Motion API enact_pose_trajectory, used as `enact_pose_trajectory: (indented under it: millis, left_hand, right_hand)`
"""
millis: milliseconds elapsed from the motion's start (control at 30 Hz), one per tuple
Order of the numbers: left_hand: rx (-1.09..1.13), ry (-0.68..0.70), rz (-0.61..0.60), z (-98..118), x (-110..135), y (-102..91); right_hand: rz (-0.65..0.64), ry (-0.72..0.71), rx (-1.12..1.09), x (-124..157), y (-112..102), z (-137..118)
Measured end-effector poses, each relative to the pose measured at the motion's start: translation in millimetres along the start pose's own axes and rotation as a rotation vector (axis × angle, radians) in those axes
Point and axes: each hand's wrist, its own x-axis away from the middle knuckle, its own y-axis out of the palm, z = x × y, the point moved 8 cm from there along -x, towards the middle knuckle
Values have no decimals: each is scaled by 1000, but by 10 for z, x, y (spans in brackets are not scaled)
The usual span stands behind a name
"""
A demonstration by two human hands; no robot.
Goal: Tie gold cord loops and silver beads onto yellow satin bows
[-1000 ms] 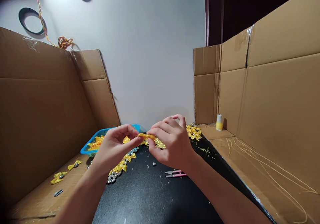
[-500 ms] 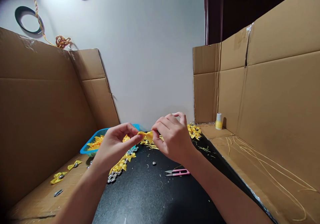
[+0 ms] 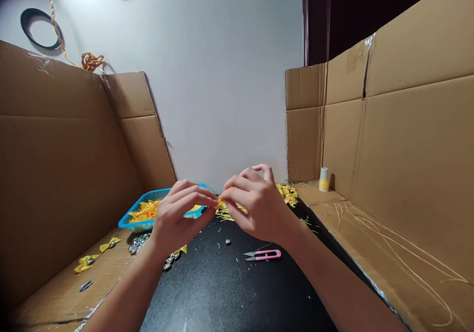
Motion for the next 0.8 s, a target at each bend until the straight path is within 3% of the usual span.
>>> enact_pose_trajectory:
  millis: [233, 567, 800]
  left_hand:
    - [-25, 0, 6, -32, 4, 12]
    - [13, 35, 7, -14, 5, -16]
    - [-26, 117, 32, 56, 17, -46]
  right_hand:
    - [24, -53, 152, 14, 35, -23]
    - [171, 78, 65, 6, -98, 109]
    - [95, 15, -39, -15, -127, 12]
